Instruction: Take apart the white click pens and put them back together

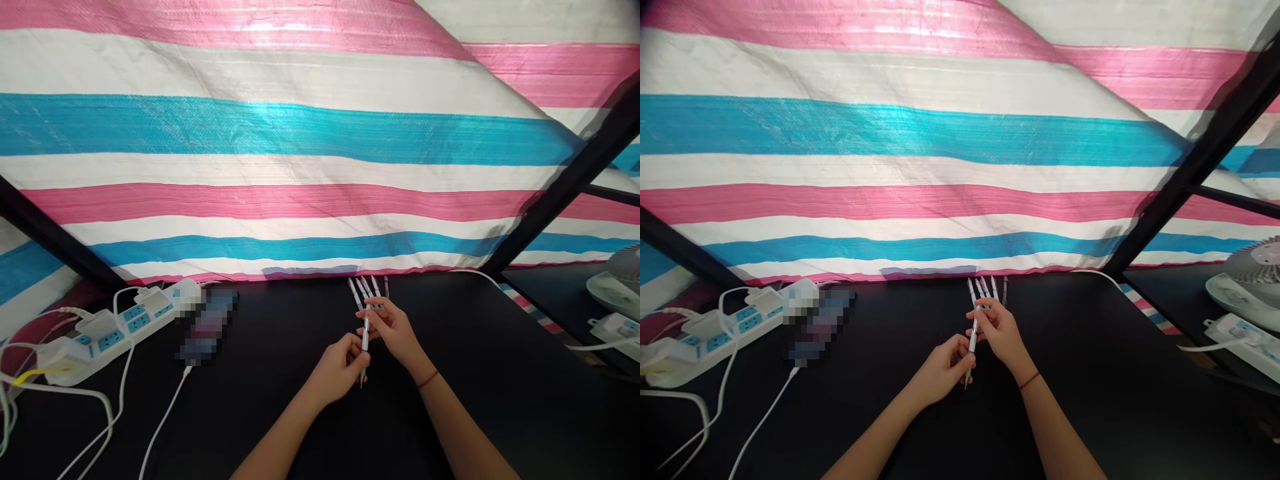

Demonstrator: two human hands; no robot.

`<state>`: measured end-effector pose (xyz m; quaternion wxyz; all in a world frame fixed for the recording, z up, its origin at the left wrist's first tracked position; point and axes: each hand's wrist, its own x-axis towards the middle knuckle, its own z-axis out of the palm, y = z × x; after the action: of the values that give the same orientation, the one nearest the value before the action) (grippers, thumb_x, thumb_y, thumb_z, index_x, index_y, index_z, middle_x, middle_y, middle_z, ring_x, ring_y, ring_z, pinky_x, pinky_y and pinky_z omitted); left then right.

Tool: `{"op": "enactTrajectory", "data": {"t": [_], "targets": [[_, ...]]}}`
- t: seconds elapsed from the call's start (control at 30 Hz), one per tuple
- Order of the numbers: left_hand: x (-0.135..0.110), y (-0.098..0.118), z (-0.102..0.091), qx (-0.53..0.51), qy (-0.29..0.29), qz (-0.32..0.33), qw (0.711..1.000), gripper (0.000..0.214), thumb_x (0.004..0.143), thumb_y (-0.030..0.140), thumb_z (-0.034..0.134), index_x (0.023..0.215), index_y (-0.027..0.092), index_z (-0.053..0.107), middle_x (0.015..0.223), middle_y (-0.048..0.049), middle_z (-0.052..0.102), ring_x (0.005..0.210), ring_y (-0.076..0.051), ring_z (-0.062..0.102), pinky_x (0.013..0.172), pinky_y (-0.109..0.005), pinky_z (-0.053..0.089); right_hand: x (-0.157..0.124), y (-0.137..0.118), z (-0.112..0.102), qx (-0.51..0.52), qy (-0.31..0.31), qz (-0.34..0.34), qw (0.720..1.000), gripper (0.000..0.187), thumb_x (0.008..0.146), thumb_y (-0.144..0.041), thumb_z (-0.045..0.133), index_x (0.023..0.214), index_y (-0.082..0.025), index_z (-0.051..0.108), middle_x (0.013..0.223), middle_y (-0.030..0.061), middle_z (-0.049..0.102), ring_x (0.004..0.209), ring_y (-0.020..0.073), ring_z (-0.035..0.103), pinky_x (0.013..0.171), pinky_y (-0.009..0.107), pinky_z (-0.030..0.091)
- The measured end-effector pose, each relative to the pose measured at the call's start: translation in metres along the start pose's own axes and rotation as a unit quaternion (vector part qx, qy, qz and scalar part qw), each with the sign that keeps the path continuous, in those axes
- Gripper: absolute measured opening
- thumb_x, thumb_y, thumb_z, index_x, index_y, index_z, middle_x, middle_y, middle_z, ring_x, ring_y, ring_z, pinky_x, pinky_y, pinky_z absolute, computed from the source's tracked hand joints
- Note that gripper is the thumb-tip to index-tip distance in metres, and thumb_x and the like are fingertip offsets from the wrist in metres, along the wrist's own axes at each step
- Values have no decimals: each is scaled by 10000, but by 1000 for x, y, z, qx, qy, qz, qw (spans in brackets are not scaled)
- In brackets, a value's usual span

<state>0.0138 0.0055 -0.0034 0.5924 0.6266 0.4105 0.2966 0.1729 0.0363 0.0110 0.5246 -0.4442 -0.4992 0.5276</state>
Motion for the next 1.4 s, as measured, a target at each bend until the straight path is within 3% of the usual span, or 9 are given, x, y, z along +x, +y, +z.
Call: {"op": "enactTrajectory", "data": {"t": [0.37, 0.5, 0.57, 0.73, 0.9, 1.07, 1.27, 1.33, 1.4], "targets": [[2, 2, -1, -30, 14, -9, 999, 236, 864, 375, 499, 972, 167, 527, 800, -7, 596, 611, -121, 619, 583, -253, 477, 4, 10, 0, -21, 23, 18, 999, 564, 755, -523, 632, 1178, -204, 437, 943, 89, 686, 661, 193, 677, 567, 328, 568], [3, -1, -2, -54, 26, 4, 998, 291, 870, 391, 490, 1042, 160, 531, 829, -27, 613, 657, -132, 628, 621, -272, 505, 2, 9, 1, -78, -76, 26, 994, 331, 800, -458, 596, 964, -172, 569, 898, 62, 662, 831, 206, 648, 671, 313, 549], [3, 0, -2, -37, 22, 5, 999, 316, 874, 390, 481, 1089, 164, 534, 850, -38, 629, 696, -143, 632, 649, -288, 520, 2, 8, 2, -95, -94, 19, 991, 277, 823, -440, 560, 841, -165, 586, 853, 50, 655, 824, 195, 641, 701, 307, 537], [0, 5, 0, 18, 36, 13, 999, 375, 874, 367, 471, 1208, 201, 493, 988, -53, 608, 764, -151, 623, 653, -290, 537, 7, 9, -7, -128, 27, 33, 991, 321, 826, -508, 495, 897, -195, 501, 637, -1, 629, 504, 165, 593, 459, 270, 474], [-1, 5, 1, 50, 47, -1, 998, 413, 881, 342, 439, 1257, 172, 439, 981, -64, 586, 793, -156, 606, 662, -287, 545, 13, 11, -28, -298, 181, -28, 937, 293, 824, -440, 503, 991, -199, 491, 594, -27, 598, 570, 184, 604, 597, 292, 450], [-3, 12, 0, 137, 45, 35, 989, 345, 892, 330, 431, 1203, 199, 507, 983, -49, 621, 805, -157, 607, 707, -287, 524, 18, 23, -40, -400, 175, -35, 899, 323, 797, -342, 499, 1080, -187, 494, 749, 1, 612, 631, 172, 592, 615, 274, 427], [-28, 62, 9, 234, 8, 154, 960, 240, 901, 271, 429, 1020, 260, 637, 958, -29, 654, 806, -158, 616, 762, -285, 507, 21, 32, -37, -461, 163, -84, 868, 172, 801, -274, 482, 916, -200, 586, 809, 21, 575, 645, 152, 560, 621, 254, 418], [-51, 59, 15, 235, -31, 184, 954, 215, 881, 283, 486, 1031, 319, 636, 946, -13, 667, 861, -182, 622, 801, -313, 514, 21, 32, -34, -466, 167, -89, 864, 153, 808, -264, 485, 900, -203, 590, 825, 23, 575, 659, 152, 569, 625, 251, 419], [-77, 37, 21, 213, -53, 221, 950, 177, 837, 340, 576, 986, 406, 644, 876, 11, 677, 867, -206, 627, 747, -320, 540, 21, 31, -32, -464, 174, -90, 864, 153, 826, -258, 474, 909, -205, 591, 877, 33, 582, 661, 148, 576, 625, 249, 424]]}}
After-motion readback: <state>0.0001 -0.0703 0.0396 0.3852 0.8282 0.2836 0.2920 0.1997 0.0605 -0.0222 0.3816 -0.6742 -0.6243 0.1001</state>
